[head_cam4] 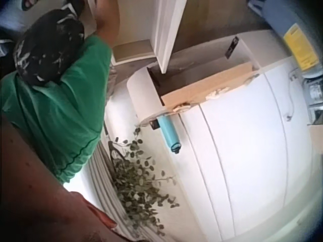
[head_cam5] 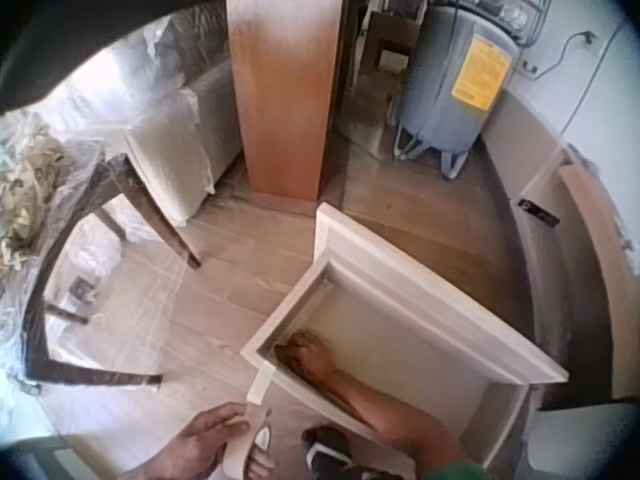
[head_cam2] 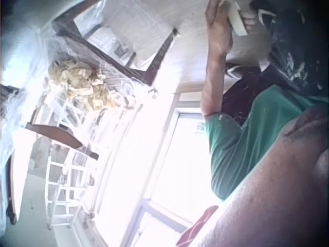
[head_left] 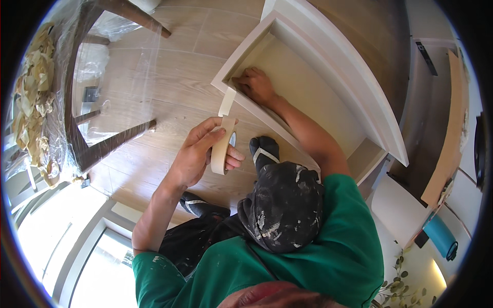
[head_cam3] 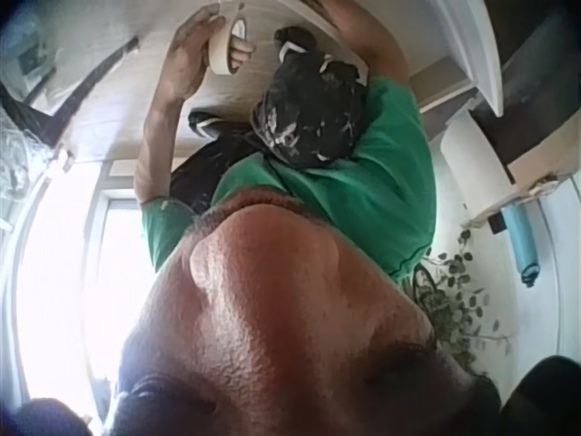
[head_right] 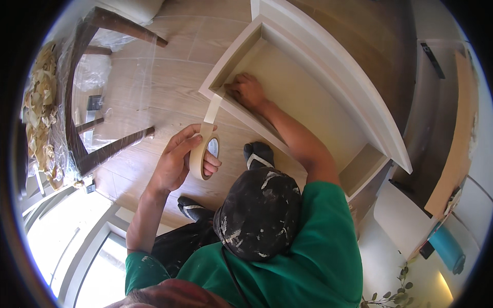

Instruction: The person applies adhesive tape to the inside edges of a wooden drawer.

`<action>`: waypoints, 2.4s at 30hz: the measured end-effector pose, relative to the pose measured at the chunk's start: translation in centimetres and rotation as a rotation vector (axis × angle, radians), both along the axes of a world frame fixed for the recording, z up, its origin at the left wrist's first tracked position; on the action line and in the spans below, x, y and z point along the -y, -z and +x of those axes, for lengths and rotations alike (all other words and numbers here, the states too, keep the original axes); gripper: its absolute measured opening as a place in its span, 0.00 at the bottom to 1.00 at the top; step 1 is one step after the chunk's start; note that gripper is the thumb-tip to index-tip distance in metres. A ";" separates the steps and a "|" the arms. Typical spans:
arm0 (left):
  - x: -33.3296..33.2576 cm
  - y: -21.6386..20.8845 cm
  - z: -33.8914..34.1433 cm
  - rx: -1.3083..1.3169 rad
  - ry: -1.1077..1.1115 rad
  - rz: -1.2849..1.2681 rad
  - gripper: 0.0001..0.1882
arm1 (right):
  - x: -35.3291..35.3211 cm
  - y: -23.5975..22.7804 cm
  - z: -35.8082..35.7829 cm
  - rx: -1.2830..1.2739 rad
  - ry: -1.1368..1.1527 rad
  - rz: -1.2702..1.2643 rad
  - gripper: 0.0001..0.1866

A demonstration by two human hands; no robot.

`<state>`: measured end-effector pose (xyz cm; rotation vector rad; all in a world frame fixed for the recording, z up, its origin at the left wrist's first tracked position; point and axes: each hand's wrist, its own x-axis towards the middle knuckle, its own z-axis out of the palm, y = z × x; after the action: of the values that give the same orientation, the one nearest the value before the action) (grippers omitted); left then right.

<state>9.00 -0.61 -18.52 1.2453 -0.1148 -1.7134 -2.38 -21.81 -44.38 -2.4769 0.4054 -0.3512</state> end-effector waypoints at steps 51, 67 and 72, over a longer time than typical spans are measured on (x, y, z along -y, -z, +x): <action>-2.6 0.2 6.0 0.279 0.290 0.091 0.17 | 3.1 0.4 0.6 -0.033 -0.353 -0.172 0.19; 1.5 -2.7 7.7 0.419 0.199 -0.028 0.23 | 2.1 0.3 0.8 -0.071 -0.262 -0.001 0.17; 2.6 -2.9 8.5 0.332 0.188 -0.056 0.22 | 1.2 -0.7 1.5 -0.145 -0.189 0.210 0.18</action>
<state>17.54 -3.25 -15.65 1.5067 -0.4872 -1.6334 -0.91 -23.02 -43.65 -2.3176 0.2493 -0.0489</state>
